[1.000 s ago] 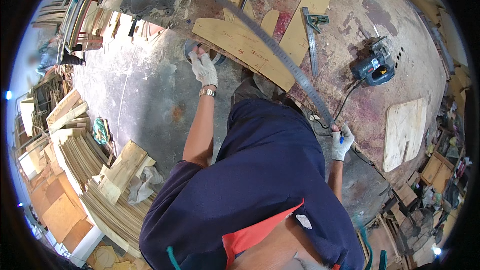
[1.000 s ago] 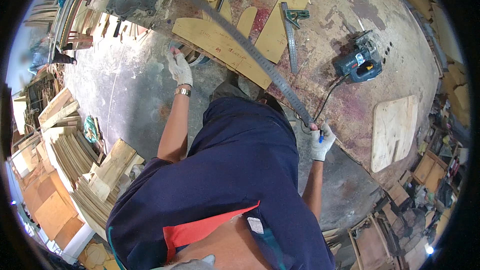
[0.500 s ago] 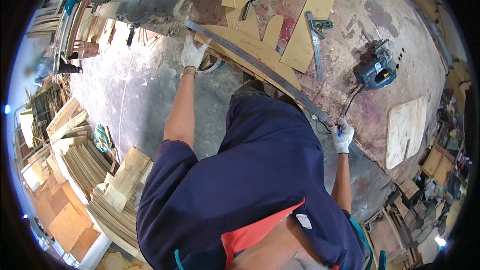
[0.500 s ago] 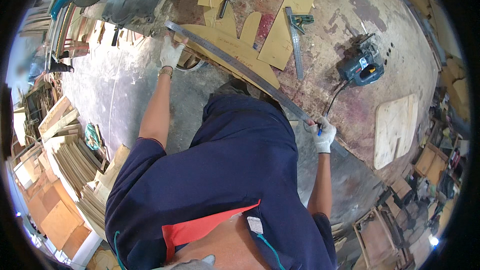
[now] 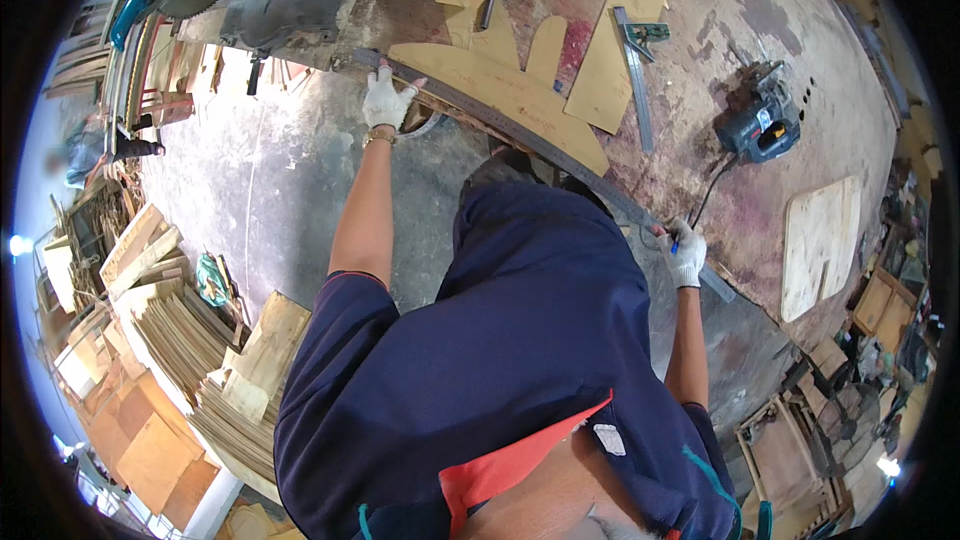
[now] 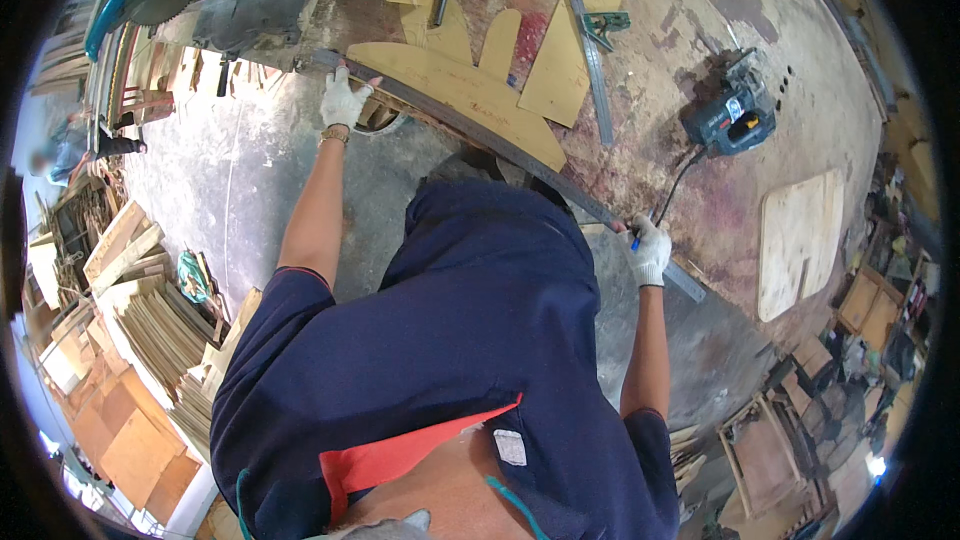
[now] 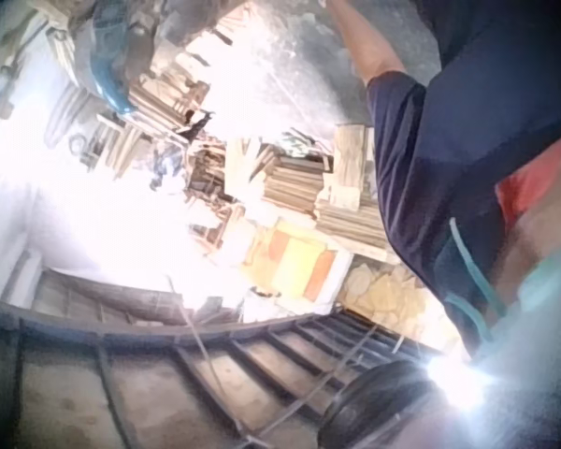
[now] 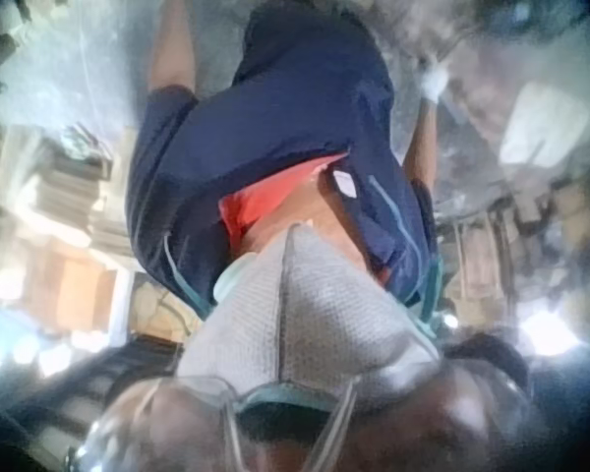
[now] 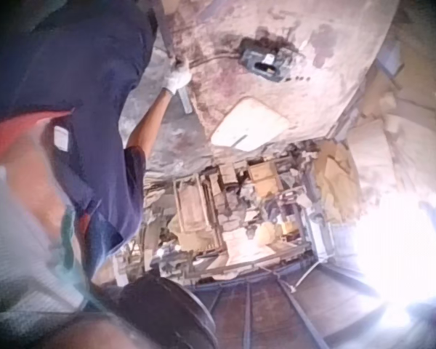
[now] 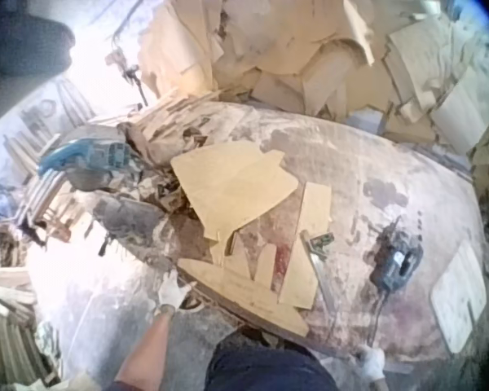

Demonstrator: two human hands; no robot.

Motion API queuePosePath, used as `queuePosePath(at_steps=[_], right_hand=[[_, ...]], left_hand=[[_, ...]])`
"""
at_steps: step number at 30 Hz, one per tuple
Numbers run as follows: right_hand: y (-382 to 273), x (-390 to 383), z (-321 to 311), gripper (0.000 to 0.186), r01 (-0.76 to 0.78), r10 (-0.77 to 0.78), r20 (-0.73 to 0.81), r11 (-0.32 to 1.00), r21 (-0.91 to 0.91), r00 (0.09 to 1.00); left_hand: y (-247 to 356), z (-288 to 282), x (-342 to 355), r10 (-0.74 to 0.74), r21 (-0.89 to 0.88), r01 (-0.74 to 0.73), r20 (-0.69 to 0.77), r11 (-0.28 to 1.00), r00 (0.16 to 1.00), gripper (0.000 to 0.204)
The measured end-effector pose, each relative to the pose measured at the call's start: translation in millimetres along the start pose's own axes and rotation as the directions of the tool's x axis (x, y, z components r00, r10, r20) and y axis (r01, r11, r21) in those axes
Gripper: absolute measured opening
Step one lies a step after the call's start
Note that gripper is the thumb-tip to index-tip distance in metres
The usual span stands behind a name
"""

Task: The person uses a metal ruler and a square to measure and mark lines on a piece of wood. They then use a pencil to draw along the ruler and square to create straight lines on the wood.

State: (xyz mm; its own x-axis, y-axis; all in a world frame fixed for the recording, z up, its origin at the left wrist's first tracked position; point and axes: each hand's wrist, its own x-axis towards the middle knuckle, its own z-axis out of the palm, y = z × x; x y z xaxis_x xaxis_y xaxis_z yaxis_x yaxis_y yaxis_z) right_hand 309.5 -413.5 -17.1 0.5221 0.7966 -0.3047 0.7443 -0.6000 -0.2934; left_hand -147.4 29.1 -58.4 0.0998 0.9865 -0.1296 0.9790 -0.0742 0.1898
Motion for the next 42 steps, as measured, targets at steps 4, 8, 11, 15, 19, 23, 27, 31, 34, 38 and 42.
queuePosePath(at_steps=[4, 8, 11, 15, 19, 23, 27, 31, 34, 38, 42], right_hand=[[-9, 1, -7, 0.045, 0.058, -0.059, -0.047, 0.998, -0.021, 0.997], [-10, 8, -6, 0.052, 0.056, -0.050, 0.070, 0.995, -0.079, 0.996], [-10, 5, -2, 0.049, 0.060, -0.059, 0.018, 0.995, -0.081, 0.998], [-18, 2, -4, 0.043, 0.056, -0.057, -0.028, 0.997, -0.047, 0.998], [-23, 0, -7, 0.043, 0.033, -0.035, -0.043, 0.999, -0.037, 0.998], [-27, 1, -4, 0.042, 0.002, -0.009, -0.092, 0.997, -0.073, 0.996], [-29, 1, -4, 0.043, 0.003, -0.016, -0.132, 0.996, -0.094, 0.991], [-29, 1, -4, 0.042, 0.021, -0.030, -0.164, 0.998, -0.056, 0.986], [-22, 2, 0, 0.042, 0.029, -0.038, -0.152, 0.998, -0.061, 0.988], [-21, 2, 2, 0.043, 0.002, -0.012, -0.149, 0.998, -0.063, 0.989], [-23, 2, 2, 0.043, 0.027, -0.039, -0.164, 0.997, -0.079, 0.986]], left_hand=[[-4, -2, -1, 0.023, -0.048, -0.022, 0.010, 0.999, 1.000, 0.107], [-3, -7, 2, 0.027, -0.055, -0.025, 0.019, 0.998, 0.999, 0.105], [1, -6, 0, 0.039, -0.037, -0.039, -0.002, 0.999, 0.999, 0.105], [-3, -5, 1, 0.049, -0.024, -0.049, -0.018, 0.999, 0.999, 0.103], [4, -9, 2, 0.027, -0.038, -0.026, 0.034, 0.999, 0.999, 0.102], [-3, -4, 1, 0.028, -0.029, -0.028, 0.004, 0.999, 1.000, 0.102], [-4, -2, 2, 0.039, -0.029, -0.039, 0.001, 0.999, 0.999, 0.105], [-6, -2, 3, 0.049, -0.048, -0.049, 0.003, 0.998, 0.999, 0.106], [2, -7, 1, 0.012, -0.034, -0.011, 0.043, 0.999, 0.999, 0.107], [1, -7, 1, 0.002, -0.009, -0.002, 0.040, 1.000, 0.999, 0.107], [-2, -5, 1, 0.007, -0.011, -0.006, 0.032, 1.000, 0.999, 0.109]])
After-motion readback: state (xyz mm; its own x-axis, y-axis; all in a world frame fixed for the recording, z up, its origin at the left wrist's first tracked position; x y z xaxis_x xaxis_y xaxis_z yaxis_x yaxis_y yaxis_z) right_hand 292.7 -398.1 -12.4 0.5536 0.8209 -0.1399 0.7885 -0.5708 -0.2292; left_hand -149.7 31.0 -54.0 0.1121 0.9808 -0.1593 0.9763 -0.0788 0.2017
